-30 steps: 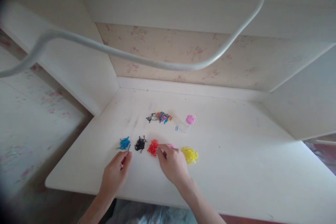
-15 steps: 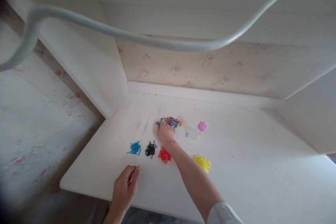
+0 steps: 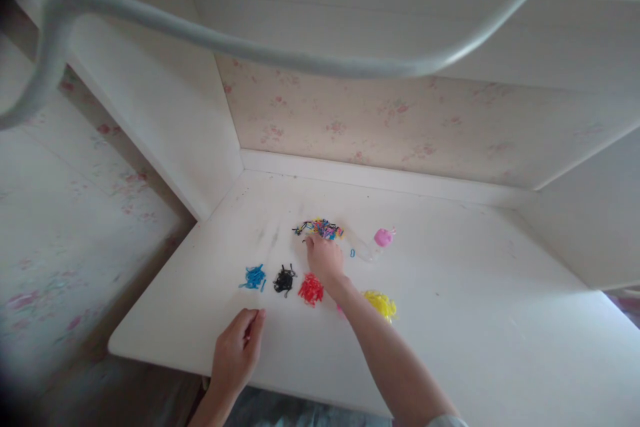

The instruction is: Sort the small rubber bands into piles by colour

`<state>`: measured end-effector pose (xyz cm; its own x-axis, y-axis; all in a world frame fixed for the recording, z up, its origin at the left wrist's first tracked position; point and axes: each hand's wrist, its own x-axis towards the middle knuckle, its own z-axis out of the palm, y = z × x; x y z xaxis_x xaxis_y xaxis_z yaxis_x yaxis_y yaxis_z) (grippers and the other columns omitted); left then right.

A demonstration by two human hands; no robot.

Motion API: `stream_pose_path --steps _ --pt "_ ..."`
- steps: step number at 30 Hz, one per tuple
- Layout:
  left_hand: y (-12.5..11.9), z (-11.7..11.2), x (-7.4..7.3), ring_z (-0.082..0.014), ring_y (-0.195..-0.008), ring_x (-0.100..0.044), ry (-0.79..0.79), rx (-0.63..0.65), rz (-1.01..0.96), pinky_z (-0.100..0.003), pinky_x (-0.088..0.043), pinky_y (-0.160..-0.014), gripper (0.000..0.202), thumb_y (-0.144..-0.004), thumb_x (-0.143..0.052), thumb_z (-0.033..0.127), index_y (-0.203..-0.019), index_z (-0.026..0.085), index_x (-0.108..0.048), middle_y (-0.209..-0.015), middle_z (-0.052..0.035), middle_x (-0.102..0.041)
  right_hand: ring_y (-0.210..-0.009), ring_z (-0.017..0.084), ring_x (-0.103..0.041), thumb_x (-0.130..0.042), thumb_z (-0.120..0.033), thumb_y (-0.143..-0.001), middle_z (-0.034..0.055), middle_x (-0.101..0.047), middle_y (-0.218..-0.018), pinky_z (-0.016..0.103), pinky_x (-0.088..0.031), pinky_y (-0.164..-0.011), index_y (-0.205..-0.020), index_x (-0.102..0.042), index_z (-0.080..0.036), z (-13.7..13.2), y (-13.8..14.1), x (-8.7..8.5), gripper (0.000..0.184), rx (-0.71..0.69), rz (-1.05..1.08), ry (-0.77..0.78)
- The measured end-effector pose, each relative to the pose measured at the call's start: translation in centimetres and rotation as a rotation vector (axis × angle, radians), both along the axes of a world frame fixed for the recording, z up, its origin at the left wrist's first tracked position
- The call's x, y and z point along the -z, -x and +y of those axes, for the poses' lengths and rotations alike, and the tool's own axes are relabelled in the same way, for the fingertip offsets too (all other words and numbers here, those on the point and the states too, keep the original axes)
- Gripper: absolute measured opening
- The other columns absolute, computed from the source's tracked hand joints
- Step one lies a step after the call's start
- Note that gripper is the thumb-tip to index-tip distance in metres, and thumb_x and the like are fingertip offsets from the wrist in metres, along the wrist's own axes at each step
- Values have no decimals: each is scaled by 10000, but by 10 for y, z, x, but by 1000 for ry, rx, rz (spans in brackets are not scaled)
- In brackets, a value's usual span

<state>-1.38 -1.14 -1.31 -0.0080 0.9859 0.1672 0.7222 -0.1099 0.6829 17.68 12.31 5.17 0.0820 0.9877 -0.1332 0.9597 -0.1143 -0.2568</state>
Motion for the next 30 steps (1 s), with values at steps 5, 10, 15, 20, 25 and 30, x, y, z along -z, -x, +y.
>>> stream_pose_path --steps 5,10,15,20,25,30 --pt "-1 0 0 -110 -537 -511 -13 13 51 -210 -375 -554 307 -947 -401 358 -714 207 -532 -593 22 -516 -820 160 -669 -317 -403 -980 10 -734 -913 215 -391 -663 -1014 -685 -296 -34 16 -1 385 -133 65 -36" --pt "-2 2 0 -112 -544 -526 -25 9 73 -204 -380 -554 300 -946 -401 361 -732 207 -545 -606 16 -544 -753 159 -670 -382 -397 -955 1 -744 -861 212 -383 -639 -873 -708 -290 -56 31 4 352 -218 101 -51" --pt "-2 1 0 -112 -554 -533 -16 19 70 -202 -388 -556 301 -947 -400 363 -740 206 -552 -618 14 -556 -690 150 -664 -408 -362 -939 -5 -738 -779 199 -378 -598 -796 -707 -280 -64 23 -2 342 -203 154 -96" --pt "-4 4 -10 -111 -541 -532 8 33 35 -204 -401 -551 319 -944 -401 369 -714 210 -554 -608 16 -557 -592 110 -628 -341 -338 -964 -17 -700 -685 173 -386 -551 -827 -700 -248 -94 -5 -6 395 -150 265 -173" --pt "-8 27 -38 -134 -618 -588 11 87 60 -228 -435 -594 291 -937 -408 385 -815 210 -606 -717 -13 -637 -427 113 -537 -399 -476 -925 -15 -607 -501 177 -398 -450 -856 -729 -202 -149 -45 30 434 54 537 -274" --pt "-24 86 -63 -135 -783 -629 26 187 235 -230 -463 -711 271 -938 -395 343 -943 217 -636 -889 -22 -680 -543 138 -653 -435 -501 -901 35 -727 -705 169 -489 -547 -900 -731 -203 -190 -72 64 420 231 538 -338"
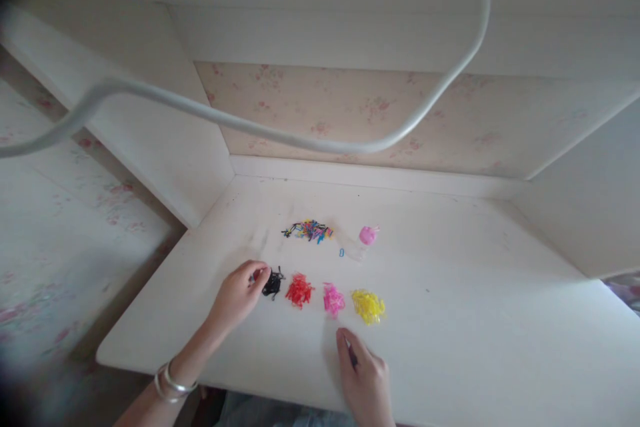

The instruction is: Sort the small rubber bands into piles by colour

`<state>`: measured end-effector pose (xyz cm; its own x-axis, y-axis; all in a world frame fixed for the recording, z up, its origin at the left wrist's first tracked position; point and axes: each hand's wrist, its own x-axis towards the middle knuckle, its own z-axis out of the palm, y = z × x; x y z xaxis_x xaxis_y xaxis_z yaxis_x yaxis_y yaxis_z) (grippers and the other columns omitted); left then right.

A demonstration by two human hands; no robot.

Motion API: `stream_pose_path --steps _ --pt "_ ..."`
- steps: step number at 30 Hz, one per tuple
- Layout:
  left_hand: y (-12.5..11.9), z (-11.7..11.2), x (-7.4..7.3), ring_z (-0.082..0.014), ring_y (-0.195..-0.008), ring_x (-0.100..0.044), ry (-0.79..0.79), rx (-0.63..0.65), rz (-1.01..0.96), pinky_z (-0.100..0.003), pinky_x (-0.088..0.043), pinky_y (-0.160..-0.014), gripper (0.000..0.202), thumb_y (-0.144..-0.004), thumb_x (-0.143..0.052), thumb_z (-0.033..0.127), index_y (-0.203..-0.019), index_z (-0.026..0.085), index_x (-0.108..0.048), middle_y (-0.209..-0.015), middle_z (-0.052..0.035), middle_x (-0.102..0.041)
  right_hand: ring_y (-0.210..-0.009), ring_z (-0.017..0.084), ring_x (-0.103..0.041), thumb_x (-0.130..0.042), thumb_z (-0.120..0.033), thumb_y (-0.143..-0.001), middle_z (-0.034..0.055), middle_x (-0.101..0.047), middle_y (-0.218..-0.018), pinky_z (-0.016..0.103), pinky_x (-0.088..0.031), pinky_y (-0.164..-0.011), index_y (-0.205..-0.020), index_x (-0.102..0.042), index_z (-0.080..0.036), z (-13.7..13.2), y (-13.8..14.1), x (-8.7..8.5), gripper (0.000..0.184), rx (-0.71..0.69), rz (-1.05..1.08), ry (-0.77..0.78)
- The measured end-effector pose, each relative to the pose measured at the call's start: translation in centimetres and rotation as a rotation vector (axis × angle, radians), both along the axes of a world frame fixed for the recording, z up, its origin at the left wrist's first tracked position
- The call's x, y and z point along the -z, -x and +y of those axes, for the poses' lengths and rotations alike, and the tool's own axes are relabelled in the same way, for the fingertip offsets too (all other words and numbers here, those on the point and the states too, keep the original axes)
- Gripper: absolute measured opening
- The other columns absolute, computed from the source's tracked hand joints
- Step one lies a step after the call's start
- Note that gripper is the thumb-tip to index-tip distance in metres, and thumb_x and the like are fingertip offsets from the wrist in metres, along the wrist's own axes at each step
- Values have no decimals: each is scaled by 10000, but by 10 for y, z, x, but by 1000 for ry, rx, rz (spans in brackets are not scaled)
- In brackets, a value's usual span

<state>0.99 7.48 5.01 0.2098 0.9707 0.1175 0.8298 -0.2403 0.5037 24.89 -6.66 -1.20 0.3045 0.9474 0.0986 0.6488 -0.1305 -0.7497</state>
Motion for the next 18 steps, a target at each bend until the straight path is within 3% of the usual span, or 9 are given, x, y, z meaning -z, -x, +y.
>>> stream_pose_path --steps 3,8,12,18 --pt "-14 40 -1 -137 -793 -635 20 1 71 -238 -457 -749 209 -908 -459 308 -954 235 -649 -922 -10 -681 -547 130 -657 -449 -502 -896 34 -732 -720 159 -499 -579 -903 -733 -202 -4 -4 5 413 22 13 -2" --pt "-29 88 15 -161 -848 -639 38 -22 193 -259 -452 -745 241 -903 -474 272 -1069 222 -642 -1110 -58 -632 -521 124 -635 -424 -501 -910 29 -719 -681 161 -493 -578 -904 -732 -196 4 -2 1 433 -5 44 14" --pt "-32 105 25 -165 -866 -633 43 -21 263 -263 -445 -751 266 -926 -438 275 -1088 204 -638 -1128 -77 -603 -524 126 -628 -421 -491 -914 34 -713 -677 163 -482 -564 -902 -727 -192 6 -2 -1 428 -28 67 2" --pt "-32 115 28 -149 -837 -625 50 -12 323 -246 -440 -729 265 -946 -409 286 -977 212 -662 -1064 -53 -605 -537 125 -616 -414 -484 -921 35 -704 -679 166 -461 -553 -916 -719 -192 7 -3 1 423 -41 97 30"
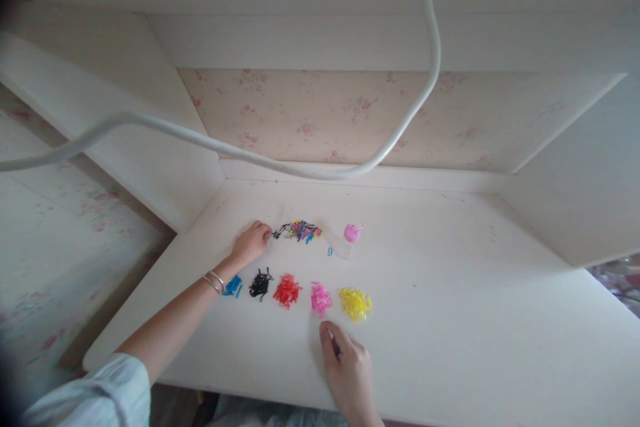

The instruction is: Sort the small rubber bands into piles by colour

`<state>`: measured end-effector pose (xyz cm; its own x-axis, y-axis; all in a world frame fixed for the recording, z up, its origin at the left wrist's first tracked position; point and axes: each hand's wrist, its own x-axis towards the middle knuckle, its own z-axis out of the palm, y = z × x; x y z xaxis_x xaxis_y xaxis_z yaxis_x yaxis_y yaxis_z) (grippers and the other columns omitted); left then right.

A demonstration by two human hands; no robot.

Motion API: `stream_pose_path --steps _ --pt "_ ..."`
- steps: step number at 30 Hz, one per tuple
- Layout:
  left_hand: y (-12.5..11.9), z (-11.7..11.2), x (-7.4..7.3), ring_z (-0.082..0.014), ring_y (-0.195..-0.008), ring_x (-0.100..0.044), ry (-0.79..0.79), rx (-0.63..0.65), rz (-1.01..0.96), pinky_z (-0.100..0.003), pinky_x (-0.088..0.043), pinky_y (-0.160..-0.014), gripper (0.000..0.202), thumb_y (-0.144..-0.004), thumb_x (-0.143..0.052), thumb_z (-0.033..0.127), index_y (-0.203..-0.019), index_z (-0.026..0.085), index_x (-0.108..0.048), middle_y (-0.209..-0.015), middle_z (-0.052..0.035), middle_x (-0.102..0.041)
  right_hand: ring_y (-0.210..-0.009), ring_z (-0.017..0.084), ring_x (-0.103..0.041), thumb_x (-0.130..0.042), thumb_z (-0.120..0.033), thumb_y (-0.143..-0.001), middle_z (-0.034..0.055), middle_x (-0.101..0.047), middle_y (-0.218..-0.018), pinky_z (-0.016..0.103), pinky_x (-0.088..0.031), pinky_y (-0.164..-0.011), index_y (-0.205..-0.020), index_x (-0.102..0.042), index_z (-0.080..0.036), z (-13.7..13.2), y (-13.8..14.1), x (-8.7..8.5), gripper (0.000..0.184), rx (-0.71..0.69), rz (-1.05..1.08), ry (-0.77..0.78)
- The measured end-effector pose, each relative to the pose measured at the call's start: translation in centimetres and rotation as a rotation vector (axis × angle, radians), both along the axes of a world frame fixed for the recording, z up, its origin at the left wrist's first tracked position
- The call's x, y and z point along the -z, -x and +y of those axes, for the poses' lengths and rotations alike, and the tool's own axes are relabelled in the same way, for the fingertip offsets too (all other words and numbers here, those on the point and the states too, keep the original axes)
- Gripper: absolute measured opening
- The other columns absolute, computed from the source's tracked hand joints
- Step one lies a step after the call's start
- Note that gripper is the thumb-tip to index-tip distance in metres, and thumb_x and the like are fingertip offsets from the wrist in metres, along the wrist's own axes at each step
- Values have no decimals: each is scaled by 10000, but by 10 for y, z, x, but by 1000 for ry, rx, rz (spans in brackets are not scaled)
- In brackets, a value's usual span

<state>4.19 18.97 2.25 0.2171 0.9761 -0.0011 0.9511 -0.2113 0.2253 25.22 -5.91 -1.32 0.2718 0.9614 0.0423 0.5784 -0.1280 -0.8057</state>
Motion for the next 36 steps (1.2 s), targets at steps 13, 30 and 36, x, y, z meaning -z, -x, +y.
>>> stream_pose_path --steps 13,30,36 --pt "24 -19 -15 -183 -804 -638 -125 -99 86 -285 -456 -680 353 -975 -312 363 -1054 228 -628 -1117 -66 -569 -526 109 -593 -436 -478 -918 7 -676 -652 161 -429 -547 -920 -711 -215 -1 0 -2 380 -19 -4 29" --pt "27 -41 -26 -138 -820 -634 -229 -35 -86 -225 -445 -717 302 -959 -381 353 -956 217 -650 -1010 -35 -640 -489 107 -573 -433 -485 -915 -12 -627 -576 166 -417 -521 -908 -713 -211 -2 1 -3 392 -12 -32 23" --pt "29 -95 -24 -124 -758 -636 -241 9 -114 -215 -445 -685 274 -952 -413 351 -936 219 -653 -945 -13 -650 -526 111 -607 -426 -474 -921 15 -685 -657 160 -436 -544 -917 -715 -209 -1 0 -3 392 -22 -42 16"
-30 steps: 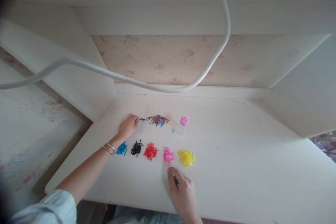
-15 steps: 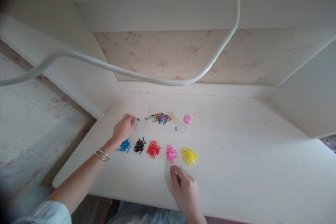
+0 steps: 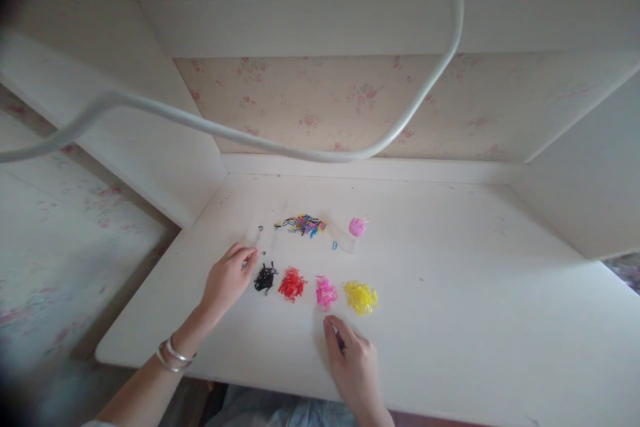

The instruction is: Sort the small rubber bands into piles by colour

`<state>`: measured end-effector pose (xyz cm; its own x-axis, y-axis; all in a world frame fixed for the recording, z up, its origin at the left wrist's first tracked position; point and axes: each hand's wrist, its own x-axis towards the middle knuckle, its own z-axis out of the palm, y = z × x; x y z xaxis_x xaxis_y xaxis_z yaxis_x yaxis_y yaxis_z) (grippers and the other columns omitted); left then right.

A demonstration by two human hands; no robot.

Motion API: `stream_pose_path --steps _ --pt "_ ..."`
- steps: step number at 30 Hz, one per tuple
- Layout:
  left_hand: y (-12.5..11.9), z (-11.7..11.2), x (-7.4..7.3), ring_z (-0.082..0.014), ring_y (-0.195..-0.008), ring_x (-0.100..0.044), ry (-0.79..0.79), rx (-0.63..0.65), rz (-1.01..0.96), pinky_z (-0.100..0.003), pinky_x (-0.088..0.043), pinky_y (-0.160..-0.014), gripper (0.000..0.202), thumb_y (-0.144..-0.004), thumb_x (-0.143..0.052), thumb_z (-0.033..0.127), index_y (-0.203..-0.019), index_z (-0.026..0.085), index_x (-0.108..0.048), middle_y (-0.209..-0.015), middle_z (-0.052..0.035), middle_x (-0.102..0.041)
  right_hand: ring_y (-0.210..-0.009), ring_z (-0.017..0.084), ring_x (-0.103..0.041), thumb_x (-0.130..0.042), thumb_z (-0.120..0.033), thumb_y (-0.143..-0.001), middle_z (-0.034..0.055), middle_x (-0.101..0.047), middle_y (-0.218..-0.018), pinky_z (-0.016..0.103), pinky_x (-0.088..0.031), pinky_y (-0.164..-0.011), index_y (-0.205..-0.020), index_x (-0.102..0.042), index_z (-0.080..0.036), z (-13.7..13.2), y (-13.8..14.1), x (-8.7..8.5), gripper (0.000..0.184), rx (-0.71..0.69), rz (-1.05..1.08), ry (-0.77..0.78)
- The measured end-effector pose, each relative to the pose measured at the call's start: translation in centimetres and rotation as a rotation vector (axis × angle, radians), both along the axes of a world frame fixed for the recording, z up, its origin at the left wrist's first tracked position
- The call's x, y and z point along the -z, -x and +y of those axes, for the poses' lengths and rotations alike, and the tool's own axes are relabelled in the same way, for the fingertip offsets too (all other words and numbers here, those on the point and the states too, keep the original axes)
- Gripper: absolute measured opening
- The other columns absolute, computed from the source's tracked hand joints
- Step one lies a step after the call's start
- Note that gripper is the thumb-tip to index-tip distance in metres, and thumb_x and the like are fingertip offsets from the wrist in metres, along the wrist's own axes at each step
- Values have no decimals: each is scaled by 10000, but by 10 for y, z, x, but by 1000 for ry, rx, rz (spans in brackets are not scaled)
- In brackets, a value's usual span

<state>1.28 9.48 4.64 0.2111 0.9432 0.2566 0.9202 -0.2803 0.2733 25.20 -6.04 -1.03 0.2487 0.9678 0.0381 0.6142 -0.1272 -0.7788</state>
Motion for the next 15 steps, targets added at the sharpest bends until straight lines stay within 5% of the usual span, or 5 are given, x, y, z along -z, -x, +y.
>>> stream_pose_path --steps 6,11,15 --pt "0 -43 18 -126 -677 -645 10 -3 66 -222 -443 -591 236 -939 -446 327 -950 243 -666 -911 -8 -661 -545 114 -619 -419 -472 -924 23 -699 -692 158 -455 -566 -919 -715 -213 1 0 -1 393 -14 -22 14" --pt "4 -51 25 -135 -675 -658 26 -14 52 -226 -467 -591 266 -943 -427 319 -1017 243 -671 -914 -22 -672 -518 115 -605 -413 -494 -917 18 -691 -660 160 -456 -539 -897 -722 -209 0 2 -4 421 -5 -26 10" --pt "12 -59 31 -156 -795 -665 39 -17 -104 -239 -501 -707 278 -946 -412 318 -1051 236 -656 -947 -47 -672 -454 99 -554 -427 -486 -916 -1 -641 -566 159 -418 -483 -883 -727 -192 9 11 -25 422 -23 -5 -7"
